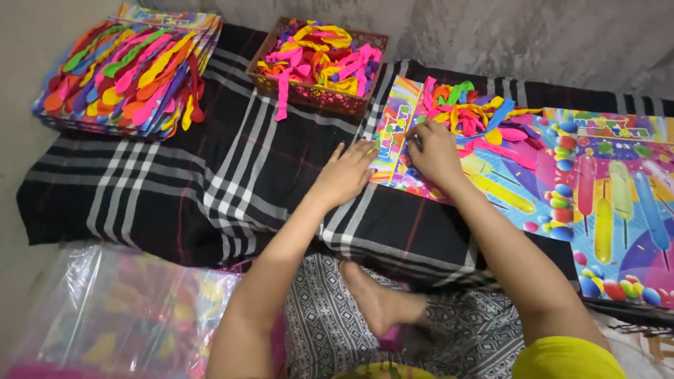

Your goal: Arranging and packaging long colorful balloons onto decorative cardboard backings.

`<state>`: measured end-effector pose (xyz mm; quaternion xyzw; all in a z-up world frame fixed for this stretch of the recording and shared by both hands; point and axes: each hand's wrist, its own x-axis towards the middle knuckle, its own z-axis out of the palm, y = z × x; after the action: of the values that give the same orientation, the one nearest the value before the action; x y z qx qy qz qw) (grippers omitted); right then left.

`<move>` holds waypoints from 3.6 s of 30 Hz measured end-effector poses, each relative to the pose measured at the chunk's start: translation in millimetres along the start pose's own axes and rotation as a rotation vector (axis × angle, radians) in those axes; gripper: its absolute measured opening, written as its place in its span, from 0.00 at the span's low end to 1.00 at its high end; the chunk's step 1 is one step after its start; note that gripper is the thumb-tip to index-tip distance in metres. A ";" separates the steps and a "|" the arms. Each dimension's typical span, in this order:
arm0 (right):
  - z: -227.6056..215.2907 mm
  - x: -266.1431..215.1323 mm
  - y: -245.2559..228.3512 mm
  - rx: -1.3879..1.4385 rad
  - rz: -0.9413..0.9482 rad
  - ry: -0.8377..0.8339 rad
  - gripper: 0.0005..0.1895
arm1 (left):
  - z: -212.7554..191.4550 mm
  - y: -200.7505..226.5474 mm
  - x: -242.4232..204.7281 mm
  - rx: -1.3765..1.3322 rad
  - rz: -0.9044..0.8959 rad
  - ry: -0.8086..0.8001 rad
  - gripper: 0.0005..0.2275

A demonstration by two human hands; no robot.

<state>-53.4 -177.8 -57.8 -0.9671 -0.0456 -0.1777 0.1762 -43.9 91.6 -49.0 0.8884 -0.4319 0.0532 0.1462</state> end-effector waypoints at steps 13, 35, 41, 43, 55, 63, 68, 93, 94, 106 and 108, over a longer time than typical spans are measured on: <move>-0.6 2.1 28.1 0.128 -0.090 0.065 0.09 | -18.3 9.4 20.5 -0.066 -0.054 -0.066 0.22; 57.6 206.2 -58.1 0.213 -0.223 0.076 0.09 | -56.9 -158.4 146.5 -0.082 -0.613 0.017 0.08; 79.5 217.0 -37.1 0.120 -0.157 0.021 0.08 | -63.2 -167.4 144.5 -0.156 -0.629 0.014 0.06; 72.6 215.3 -41.3 0.104 -0.151 0.003 0.09 | -72.8 -171.0 135.6 -0.208 -0.607 0.028 0.06; 55.1 212.5 -75.7 0.368 -0.267 -0.106 0.19 | -86.1 -174.0 101.3 -0.589 -0.309 0.392 0.12; 37.0 200.8 -94.7 0.465 -0.331 -0.022 0.09 | -107.6 -145.0 95.5 -0.656 -0.230 0.667 0.09; 15.7 192.9 -98.5 0.885 -0.181 -0.204 0.06 | -102.6 -147.5 93.4 -0.641 -0.286 0.725 0.05; -72.2 82.6 80.1 0.214 -0.035 0.235 0.10 | -62.1 -89.4 118.7 -0.978 -0.043 0.636 0.15; -82.8 72.0 86.6 0.209 -0.028 0.234 0.10 | -60.4 -75.3 121.2 -0.986 -0.041 0.630 0.15; -158.8 0.0 150.3 1.267 0.314 0.391 0.03 | -43.5 60.5 138.5 -0.624 -0.050 0.461 0.13; -158.2 -1.1 137.5 1.215 0.246 0.331 0.02 | -39.6 68.5 141.0 -0.698 -0.046 0.431 0.15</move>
<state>-85.6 -362.8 35.5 -0.6528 0.0011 -0.2455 0.7166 -8.6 -42.3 34.4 0.7634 -0.3636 0.0850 0.5270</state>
